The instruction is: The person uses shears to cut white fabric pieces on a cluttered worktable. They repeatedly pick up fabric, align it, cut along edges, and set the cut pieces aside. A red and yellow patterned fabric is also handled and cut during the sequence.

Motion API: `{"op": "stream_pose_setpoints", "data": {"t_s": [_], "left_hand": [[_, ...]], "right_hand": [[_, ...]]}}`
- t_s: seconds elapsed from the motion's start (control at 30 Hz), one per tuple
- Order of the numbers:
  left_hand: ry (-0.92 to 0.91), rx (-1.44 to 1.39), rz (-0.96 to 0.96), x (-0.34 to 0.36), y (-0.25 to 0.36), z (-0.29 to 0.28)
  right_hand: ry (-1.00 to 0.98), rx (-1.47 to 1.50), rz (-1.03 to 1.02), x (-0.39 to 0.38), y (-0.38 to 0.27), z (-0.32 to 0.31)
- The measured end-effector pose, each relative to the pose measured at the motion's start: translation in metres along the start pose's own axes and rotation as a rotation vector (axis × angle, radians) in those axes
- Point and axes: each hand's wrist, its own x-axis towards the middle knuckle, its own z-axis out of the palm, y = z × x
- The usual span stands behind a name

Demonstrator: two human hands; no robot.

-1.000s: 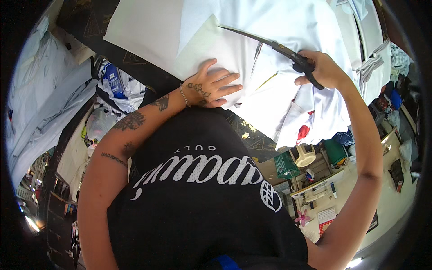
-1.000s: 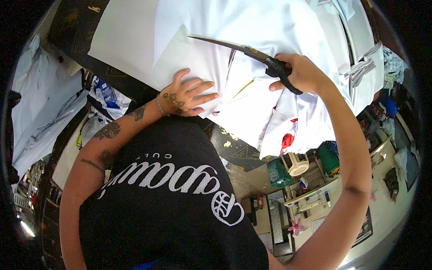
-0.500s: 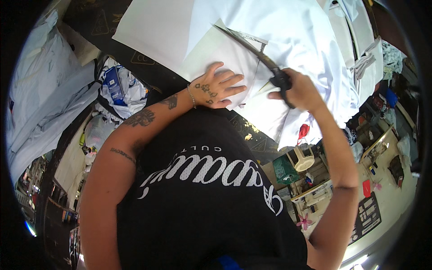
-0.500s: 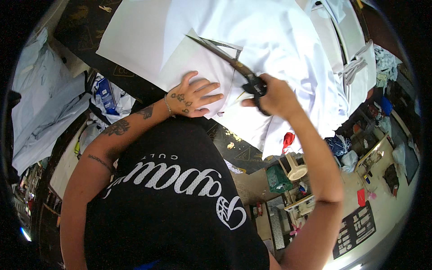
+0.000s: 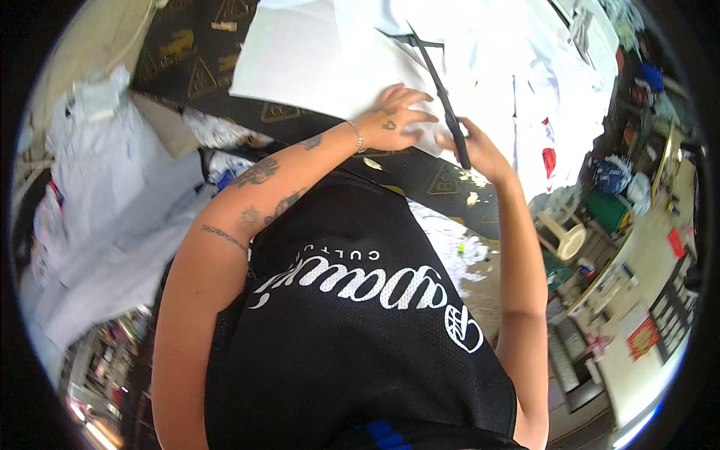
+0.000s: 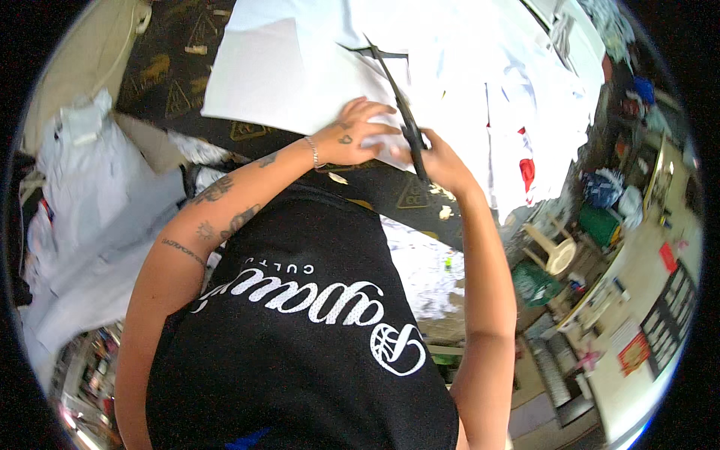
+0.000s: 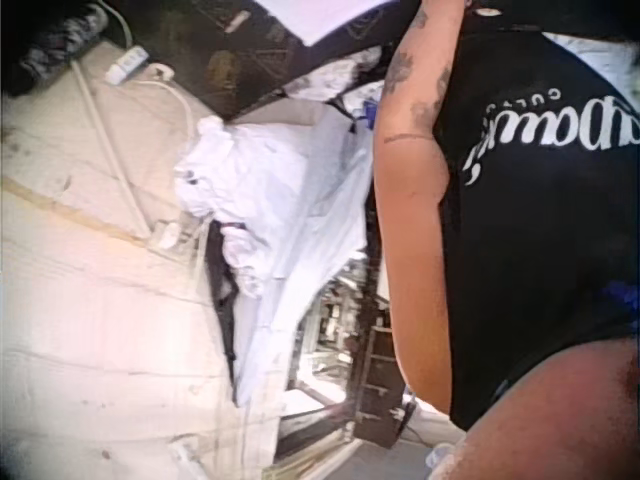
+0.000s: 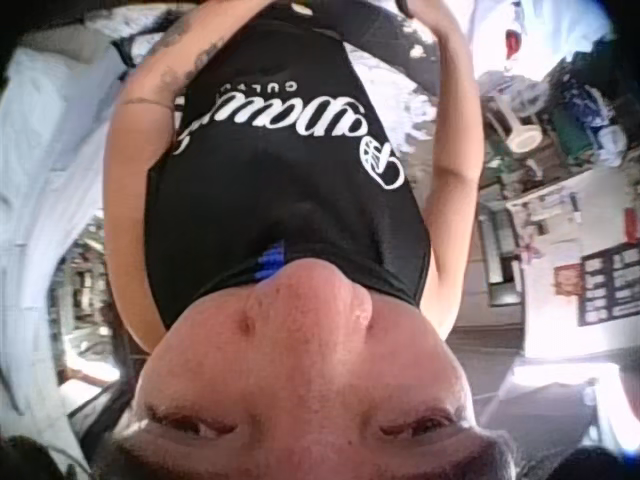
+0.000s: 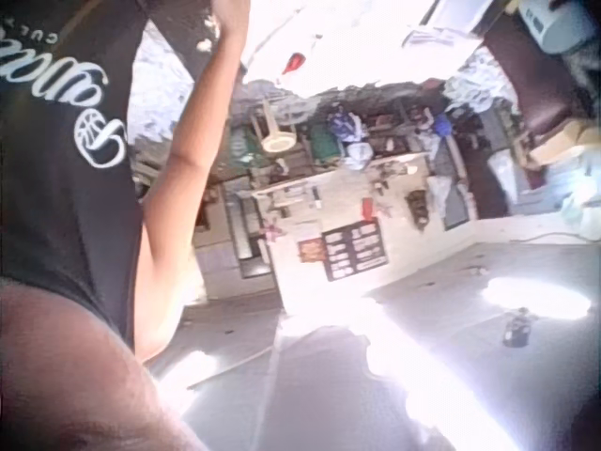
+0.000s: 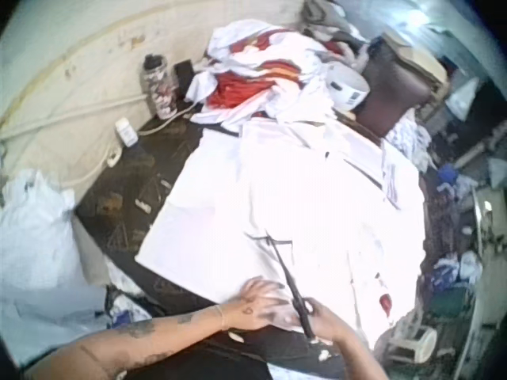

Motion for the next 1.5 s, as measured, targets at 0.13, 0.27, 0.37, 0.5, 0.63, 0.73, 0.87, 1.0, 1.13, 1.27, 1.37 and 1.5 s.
{"op": "stream_pose_setpoints", "data": {"t_s": [0.13, 0.27, 0.37, 0.5, 0.63, 0.73, 0.87, 1.0, 1.13, 1.27, 1.37, 1.5], "left_hand": [[0.103, 0.044, 0.024, -0.028, -0.062, -0.095], [-0.199, 0.068, 0.375, -0.069, -0.115, -0.141], [-0.265, 0.141, 0.497, -0.086, -0.129, -0.145], [-0.203, 0.179, 0.563, -0.090, -0.130, -0.134], [-0.176, 0.170, 0.524, -0.093, -0.132, -0.129], [-0.170, 0.200, 0.537, -0.096, -0.135, -0.126], [-0.162, 0.246, 0.541, -0.097, -0.135, -0.124], [-0.156, 0.262, 0.563, -0.094, -0.136, -0.123], [-0.156, 0.255, 0.555, -0.095, -0.139, -0.122], [-0.156, 0.253, 0.540, -0.098, -0.140, -0.121], [-0.164, 0.232, 0.535, -0.097, -0.141, -0.121], [-0.158, 0.247, 0.530, -0.097, -0.144, -0.122]], "right_hand": [[0.041, 0.366, -0.012, -0.087, 0.034, 0.092], [-0.197, 0.557, 0.247, -0.146, 0.042, 0.196], [-0.156, 0.828, 0.271, -0.147, 0.010, 0.252], [0.148, 0.758, 0.254, -0.090, -0.042, 0.297], [0.349, 0.820, 0.230, -0.052, -0.065, 0.320], [0.368, 0.732, 0.392, -0.051, -0.073, 0.323], [0.351, 0.741, 0.391, -0.051, -0.089, 0.310], [0.444, 0.746, 0.292, -0.032, -0.102, 0.288], [0.383, 0.677, 0.388, -0.023, -0.101, 0.275], [0.486, 0.700, 0.213, -0.013, -0.099, 0.264], [0.390, 0.661, 0.359, -0.005, -0.101, 0.252], [0.385, 0.656, 0.332, 0.005, -0.108, 0.238]]}}
